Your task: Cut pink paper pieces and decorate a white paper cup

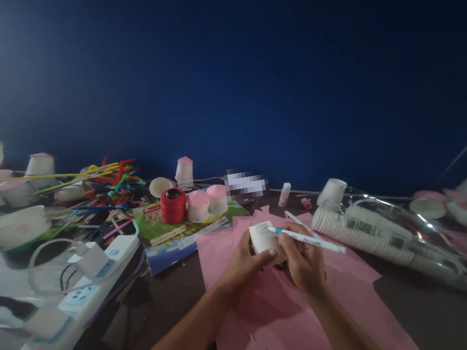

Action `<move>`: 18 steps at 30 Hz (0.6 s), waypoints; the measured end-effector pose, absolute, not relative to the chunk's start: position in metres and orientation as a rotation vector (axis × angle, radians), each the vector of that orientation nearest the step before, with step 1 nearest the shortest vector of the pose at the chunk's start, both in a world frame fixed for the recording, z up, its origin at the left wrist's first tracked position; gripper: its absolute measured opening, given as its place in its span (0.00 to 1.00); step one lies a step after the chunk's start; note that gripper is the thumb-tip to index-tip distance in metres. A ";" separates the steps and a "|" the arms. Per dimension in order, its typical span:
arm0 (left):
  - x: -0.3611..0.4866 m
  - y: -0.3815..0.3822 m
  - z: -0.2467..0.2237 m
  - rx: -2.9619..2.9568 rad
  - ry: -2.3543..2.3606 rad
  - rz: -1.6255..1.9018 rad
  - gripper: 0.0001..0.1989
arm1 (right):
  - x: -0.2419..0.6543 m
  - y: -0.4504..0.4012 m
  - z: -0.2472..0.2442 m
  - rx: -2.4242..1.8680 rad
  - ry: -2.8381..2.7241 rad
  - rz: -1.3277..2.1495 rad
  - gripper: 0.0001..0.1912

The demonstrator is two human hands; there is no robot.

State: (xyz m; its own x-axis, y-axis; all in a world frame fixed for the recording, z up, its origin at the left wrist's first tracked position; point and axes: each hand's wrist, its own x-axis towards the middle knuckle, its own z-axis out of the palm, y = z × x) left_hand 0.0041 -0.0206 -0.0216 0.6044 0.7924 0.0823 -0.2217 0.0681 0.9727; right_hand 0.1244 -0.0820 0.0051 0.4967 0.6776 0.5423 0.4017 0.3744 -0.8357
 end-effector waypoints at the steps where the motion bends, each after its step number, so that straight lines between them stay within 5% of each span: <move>1: 0.004 -0.021 -0.022 1.285 0.557 0.828 0.33 | 0.124 -0.082 0.005 -1.241 -1.117 0.235 0.10; 18: 0.006 -0.018 -0.025 1.114 0.435 0.855 0.33 | 0.131 -0.072 -0.002 -1.095 -0.886 0.361 0.10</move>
